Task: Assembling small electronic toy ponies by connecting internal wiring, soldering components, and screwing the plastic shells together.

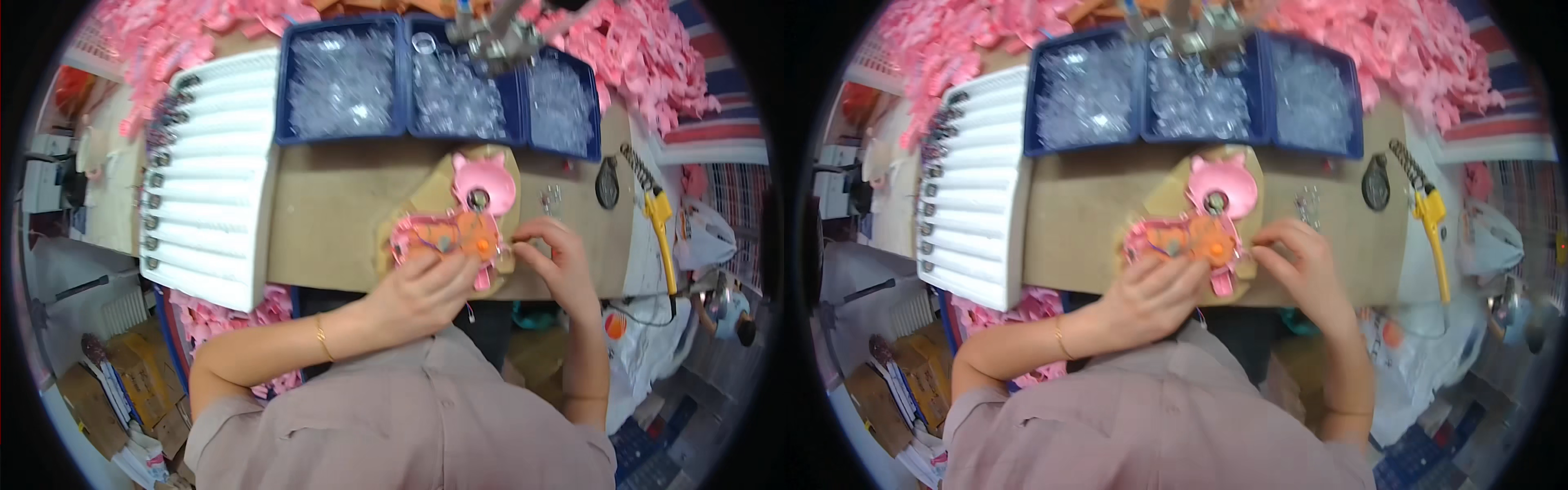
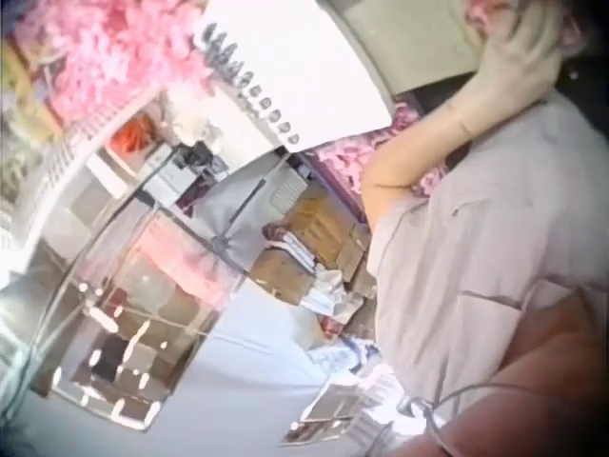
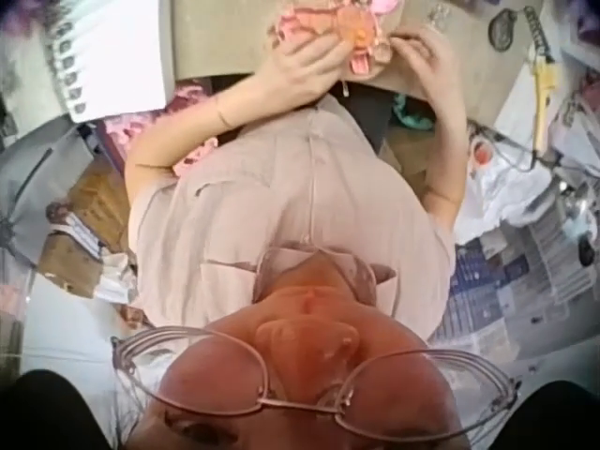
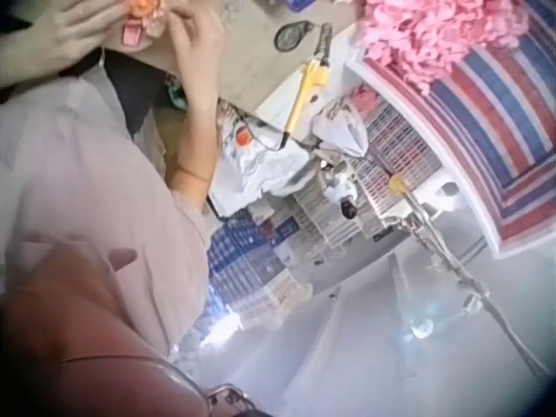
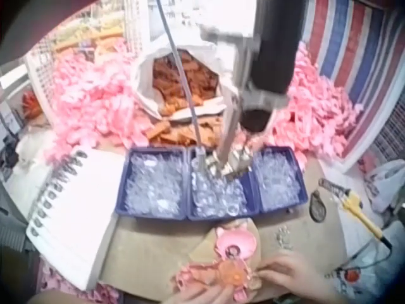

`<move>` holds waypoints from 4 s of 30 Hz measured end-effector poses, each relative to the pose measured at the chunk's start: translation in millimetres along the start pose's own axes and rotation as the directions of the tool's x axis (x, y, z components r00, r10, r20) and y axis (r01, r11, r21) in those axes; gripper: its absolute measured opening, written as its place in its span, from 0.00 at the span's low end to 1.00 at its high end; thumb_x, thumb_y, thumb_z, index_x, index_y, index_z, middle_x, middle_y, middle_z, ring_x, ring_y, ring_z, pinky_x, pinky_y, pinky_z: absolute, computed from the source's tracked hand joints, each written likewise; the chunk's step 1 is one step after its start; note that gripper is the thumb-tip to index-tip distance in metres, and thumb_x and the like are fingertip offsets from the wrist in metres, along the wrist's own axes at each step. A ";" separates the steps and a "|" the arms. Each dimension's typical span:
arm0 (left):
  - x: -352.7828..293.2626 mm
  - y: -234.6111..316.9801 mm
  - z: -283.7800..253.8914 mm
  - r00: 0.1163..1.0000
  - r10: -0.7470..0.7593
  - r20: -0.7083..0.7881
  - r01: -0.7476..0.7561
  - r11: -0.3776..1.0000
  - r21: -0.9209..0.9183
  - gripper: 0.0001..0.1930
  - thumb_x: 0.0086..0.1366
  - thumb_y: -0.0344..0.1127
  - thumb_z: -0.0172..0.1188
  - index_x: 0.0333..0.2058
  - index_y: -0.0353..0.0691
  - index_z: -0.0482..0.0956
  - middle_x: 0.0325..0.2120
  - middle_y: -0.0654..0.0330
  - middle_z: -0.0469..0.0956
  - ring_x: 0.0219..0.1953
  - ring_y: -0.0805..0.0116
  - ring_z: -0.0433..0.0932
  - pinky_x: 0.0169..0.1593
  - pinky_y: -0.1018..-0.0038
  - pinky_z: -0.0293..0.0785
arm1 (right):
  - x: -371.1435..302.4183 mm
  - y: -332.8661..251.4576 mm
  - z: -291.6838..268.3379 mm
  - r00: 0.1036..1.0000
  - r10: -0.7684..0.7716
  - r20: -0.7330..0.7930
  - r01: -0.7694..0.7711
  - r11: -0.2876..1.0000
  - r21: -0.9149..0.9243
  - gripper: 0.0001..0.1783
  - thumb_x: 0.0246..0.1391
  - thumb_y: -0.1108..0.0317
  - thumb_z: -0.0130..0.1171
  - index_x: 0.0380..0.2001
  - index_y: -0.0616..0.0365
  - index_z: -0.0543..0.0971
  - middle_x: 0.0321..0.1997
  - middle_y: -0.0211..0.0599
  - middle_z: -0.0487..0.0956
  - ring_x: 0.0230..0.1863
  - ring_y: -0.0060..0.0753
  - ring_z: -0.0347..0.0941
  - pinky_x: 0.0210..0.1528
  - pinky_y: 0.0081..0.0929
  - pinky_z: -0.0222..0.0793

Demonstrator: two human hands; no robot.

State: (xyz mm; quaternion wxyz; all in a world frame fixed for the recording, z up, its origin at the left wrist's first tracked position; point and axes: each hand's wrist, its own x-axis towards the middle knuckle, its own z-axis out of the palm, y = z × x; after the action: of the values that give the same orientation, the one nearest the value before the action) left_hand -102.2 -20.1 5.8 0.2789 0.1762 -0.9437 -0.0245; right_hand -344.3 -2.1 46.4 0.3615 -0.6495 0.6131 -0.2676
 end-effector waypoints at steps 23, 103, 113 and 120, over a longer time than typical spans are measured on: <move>21.0 -476.3 -117.9 0.354 -0.932 -0.074 0.709 0.319 -0.629 0.29 0.54 0.46 0.59 0.48 0.29 0.71 0.44 0.40 0.75 0.49 0.47 0.74 0.51 0.58 0.69 | 149.0 -15.7 16.0 0.893 -0.438 -0.101 0.338 0.804 -0.489 0.07 0.42 0.76 0.58 0.29 0.60 0.79 0.29 0.44 0.78 0.31 0.49 0.74 0.34 0.40 0.68; 16.9 -17.1 -61.5 0.407 -0.788 0.462 0.573 -0.173 -0.801 0.17 0.59 0.27 0.60 0.46 0.27 0.72 0.37 0.60 0.78 0.36 0.77 0.76 0.40 0.78 0.74 | -11.6 -50.5 25.3 0.983 0.069 0.171 -0.133 0.906 0.402 0.08 0.48 0.81 0.58 0.34 0.66 0.81 0.32 0.37 0.81 0.30 0.21 0.77 0.31 0.16 0.71; 20.1 6.5 -52.4 0.454 -0.817 0.355 0.673 0.054 -0.738 0.17 0.55 0.27 0.62 0.43 0.27 0.73 0.32 0.58 0.79 0.35 0.76 0.76 0.39 0.77 0.74 | -1.0 -68.4 47.6 0.853 -0.465 -0.238 0.401 0.875 -0.271 0.13 0.34 0.79 0.65 0.29 0.58 0.79 0.29 0.32 0.71 0.29 0.34 0.65 0.29 0.29 0.57; 13.3 9.2 -39.6 0.504 -0.827 0.248 0.676 0.199 -0.709 0.15 0.54 0.27 0.64 0.40 0.27 0.75 0.32 0.57 0.79 0.34 0.73 0.77 0.39 0.76 0.74 | 2.7 -62.6 67.5 0.834 -0.439 -0.334 0.367 0.894 -0.258 0.13 0.33 0.77 0.67 0.29 0.57 0.79 0.27 0.32 0.71 0.28 0.34 0.66 0.30 0.30 0.56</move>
State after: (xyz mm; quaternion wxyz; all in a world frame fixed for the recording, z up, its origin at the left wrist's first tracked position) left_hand -94.3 -14.0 47.4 0.3618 0.4872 -0.6031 -0.5177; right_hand -252.9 3.9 55.9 0.1084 -0.7296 0.5426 -0.4019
